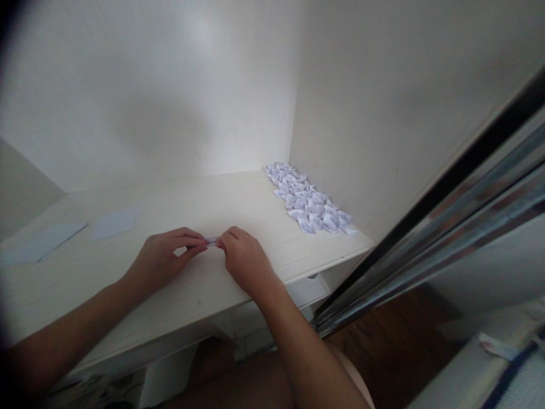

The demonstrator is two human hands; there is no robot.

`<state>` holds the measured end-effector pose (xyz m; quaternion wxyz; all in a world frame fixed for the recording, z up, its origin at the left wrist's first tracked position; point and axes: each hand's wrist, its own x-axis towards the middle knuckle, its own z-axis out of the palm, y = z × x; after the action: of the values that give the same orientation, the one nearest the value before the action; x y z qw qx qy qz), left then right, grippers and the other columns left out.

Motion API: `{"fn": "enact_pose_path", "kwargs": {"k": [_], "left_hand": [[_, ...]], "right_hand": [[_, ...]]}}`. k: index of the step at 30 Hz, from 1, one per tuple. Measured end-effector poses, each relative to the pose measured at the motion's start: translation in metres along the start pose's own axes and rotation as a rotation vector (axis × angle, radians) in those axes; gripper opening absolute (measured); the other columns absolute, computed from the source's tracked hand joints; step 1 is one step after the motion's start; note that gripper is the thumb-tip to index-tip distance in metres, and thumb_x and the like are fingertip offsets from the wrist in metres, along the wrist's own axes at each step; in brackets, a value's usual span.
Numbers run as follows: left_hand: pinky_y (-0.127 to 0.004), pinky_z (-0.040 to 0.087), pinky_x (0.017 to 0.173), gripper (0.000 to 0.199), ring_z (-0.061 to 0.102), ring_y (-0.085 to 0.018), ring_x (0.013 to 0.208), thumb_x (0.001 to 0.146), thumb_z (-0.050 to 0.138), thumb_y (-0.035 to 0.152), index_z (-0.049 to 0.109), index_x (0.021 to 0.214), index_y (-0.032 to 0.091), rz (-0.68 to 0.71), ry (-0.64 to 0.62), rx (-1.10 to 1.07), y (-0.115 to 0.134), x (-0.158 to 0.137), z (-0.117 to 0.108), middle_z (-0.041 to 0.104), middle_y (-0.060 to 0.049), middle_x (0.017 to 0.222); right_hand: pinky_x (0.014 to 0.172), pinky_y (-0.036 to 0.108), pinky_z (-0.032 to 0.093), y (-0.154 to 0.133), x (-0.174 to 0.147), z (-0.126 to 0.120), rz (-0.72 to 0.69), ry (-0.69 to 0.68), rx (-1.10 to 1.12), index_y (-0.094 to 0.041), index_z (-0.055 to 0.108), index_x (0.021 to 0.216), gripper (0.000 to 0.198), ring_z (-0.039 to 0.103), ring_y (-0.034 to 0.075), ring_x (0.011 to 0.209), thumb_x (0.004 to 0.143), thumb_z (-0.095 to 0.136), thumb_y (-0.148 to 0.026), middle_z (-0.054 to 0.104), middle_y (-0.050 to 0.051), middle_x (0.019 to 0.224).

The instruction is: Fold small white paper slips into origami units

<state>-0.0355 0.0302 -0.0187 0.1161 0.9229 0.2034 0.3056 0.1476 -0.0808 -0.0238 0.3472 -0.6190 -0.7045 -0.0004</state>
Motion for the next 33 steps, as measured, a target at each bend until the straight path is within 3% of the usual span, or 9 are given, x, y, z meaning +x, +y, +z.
{"fn": "enact_pose_path", "kwargs": {"k": [7,15,21,24,27,29,31,33], "left_hand": [[-0.032,0.060,0.076,0.022,0.071,-0.019,0.082,0.099,0.059,0.020,0.080,0.092,0.020,0.095,0.052,0.113,-0.002,-0.004,0.005,0.077,-0.005,0.094],[-0.038,0.060,0.084,0.030,0.068,-0.022,0.088,0.100,0.049,0.012,0.077,0.091,0.017,0.061,-0.042,0.173,0.004,-0.003,0.009,0.074,-0.009,0.093],[-0.037,0.058,0.085,0.025,0.070,-0.022,0.091,0.100,0.054,0.026,0.079,0.095,0.021,0.019,-0.099,0.068,-0.002,-0.004,0.008,0.075,-0.007,0.101],[-0.034,0.057,0.079,0.025,0.071,-0.020,0.084,0.098,0.056,0.029,0.079,0.092,0.021,-0.051,-0.071,0.009,-0.004,-0.002,0.011,0.076,-0.006,0.098],[-0.032,0.055,0.072,0.025,0.069,-0.019,0.078,0.097,0.056,0.030,0.077,0.088,0.020,-0.111,-0.035,-0.023,-0.003,0.008,0.021,0.076,-0.006,0.093],[-0.031,0.054,0.072,0.023,0.069,-0.019,0.075,0.095,0.056,0.030,0.076,0.089,0.020,-0.150,-0.029,-0.023,-0.003,0.021,0.031,0.076,-0.006,0.090],[-0.032,0.054,0.073,0.023,0.068,-0.019,0.072,0.094,0.057,0.029,0.076,0.089,0.018,-0.216,-0.032,0.015,-0.003,0.041,0.045,0.077,-0.007,0.088],[-0.034,0.054,0.076,0.022,0.069,-0.021,0.075,0.092,0.059,0.029,0.077,0.089,0.016,-0.218,-0.032,0.037,-0.003,0.066,0.062,0.077,-0.009,0.089]], "right_hand": [[0.087,0.030,0.053,0.000,-0.002,0.002,-0.062,-0.020,-0.119,-0.013,0.077,0.102,0.015,0.067,0.021,0.095,0.095,0.064,-0.009,0.076,0.010,0.102],[0.088,0.031,0.050,-0.005,0.002,0.001,0.020,-0.105,-0.173,-0.013,0.077,0.099,0.021,0.064,0.021,0.097,0.097,0.058,-0.005,0.076,0.009,0.100],[0.087,0.031,0.049,-0.002,0.003,0.003,0.035,-0.118,-0.179,-0.013,0.074,0.095,0.020,0.063,0.021,0.095,0.096,0.056,-0.003,0.073,0.010,0.098],[0.092,0.034,0.049,-0.002,0.002,0.002,0.038,-0.049,-0.154,-0.013,0.072,0.101,0.013,0.062,0.023,0.103,0.095,0.062,-0.010,0.072,0.012,0.110],[0.100,0.041,0.047,-0.006,-0.002,-0.001,0.030,0.123,-0.138,-0.014,0.070,0.110,0.020,0.057,0.029,0.119,0.093,0.070,-0.024,0.066,0.017,0.130],[0.100,0.043,0.047,-0.013,-0.006,-0.003,0.036,0.196,-0.161,-0.015,0.070,0.110,0.023,0.058,0.030,0.119,0.095,0.067,-0.031,0.066,0.017,0.130],[0.094,0.042,0.048,-0.022,-0.010,-0.004,0.051,0.165,-0.192,-0.015,0.071,0.105,0.022,0.063,0.029,0.109,0.098,0.061,-0.034,0.071,0.016,0.117],[0.080,0.038,0.050,-0.030,-0.013,-0.004,0.078,0.037,-0.212,-0.016,0.072,0.095,0.025,0.068,0.027,0.091,0.100,0.057,-0.034,0.075,0.013,0.098]]}}
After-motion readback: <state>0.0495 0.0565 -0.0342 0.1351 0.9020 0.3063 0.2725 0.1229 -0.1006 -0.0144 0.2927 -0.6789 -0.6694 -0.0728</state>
